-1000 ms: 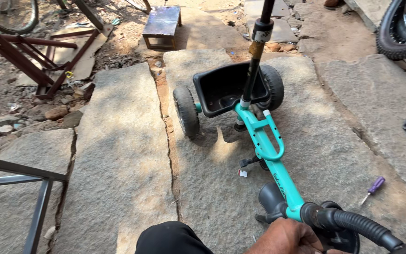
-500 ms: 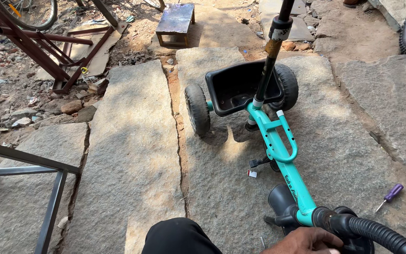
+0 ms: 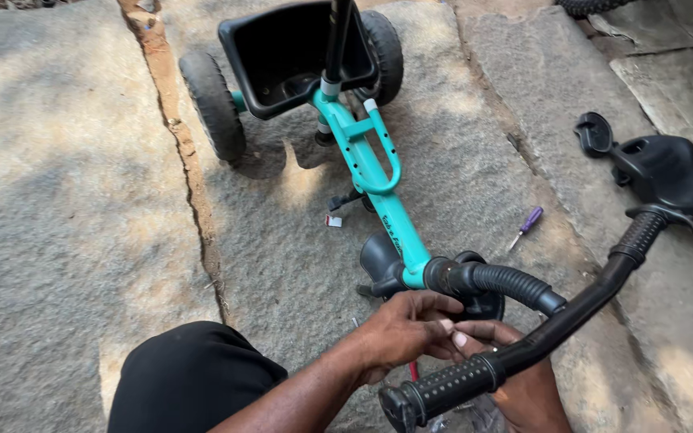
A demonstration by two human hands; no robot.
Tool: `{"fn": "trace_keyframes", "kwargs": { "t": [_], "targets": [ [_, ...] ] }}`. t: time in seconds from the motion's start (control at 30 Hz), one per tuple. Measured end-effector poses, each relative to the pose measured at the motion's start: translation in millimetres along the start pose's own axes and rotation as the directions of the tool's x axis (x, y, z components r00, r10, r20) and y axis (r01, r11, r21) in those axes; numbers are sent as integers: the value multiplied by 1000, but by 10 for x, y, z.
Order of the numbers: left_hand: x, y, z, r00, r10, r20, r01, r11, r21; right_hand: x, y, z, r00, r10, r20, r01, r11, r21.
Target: The person assembles a child's tricycle by inserting a metal bearing into the steering column, then attaching the handlebar assembly and securing it with a bolt. The person uses a screwdriver and pliers to complete the assembly.
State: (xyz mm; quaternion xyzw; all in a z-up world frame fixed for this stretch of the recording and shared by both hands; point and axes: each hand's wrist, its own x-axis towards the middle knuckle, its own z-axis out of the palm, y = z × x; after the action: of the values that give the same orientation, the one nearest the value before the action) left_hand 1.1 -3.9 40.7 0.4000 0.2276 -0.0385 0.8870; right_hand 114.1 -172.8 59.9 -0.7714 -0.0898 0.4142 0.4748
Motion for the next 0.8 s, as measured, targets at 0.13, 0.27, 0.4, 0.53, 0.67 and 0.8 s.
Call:
{"fn": "trace_keyframes", "kwargs": {
  "t": [0.13, 0.27, 0.4, 0.53, 0.67, 0.8],
  "targets": [
    [-54, 109, 63, 990, -64, -123, 88, 976, 199, -146, -95, 96, 997, -13, 72, 11, 999, 34],
    [-79, 147, 74, 998, 58, 10, -58, 966, 252, -122, -119, 102, 999, -35, -10, 36, 997, 73],
    [-67, 134, 80, 946, 319, -53, -200, 706, 680, -131, -168, 85, 998, 23, -65, -26, 999, -44],
    [-63, 197, 20, 996, 92, -12, -68, 814, 576, -184, -264, 118, 990, 97, -101, -112, 983, -148],
    [-94, 299, -28, 942, 333, -48, -191, 647, 738, -164, -337, 93, 993, 67, -100, -77, 993, -91],
    [-55, 358, -166, 879, 432, -204, -138, 638, 757, -112, -207, -22, 990, -32, -140, -9, 960, -278]
  ]
}}
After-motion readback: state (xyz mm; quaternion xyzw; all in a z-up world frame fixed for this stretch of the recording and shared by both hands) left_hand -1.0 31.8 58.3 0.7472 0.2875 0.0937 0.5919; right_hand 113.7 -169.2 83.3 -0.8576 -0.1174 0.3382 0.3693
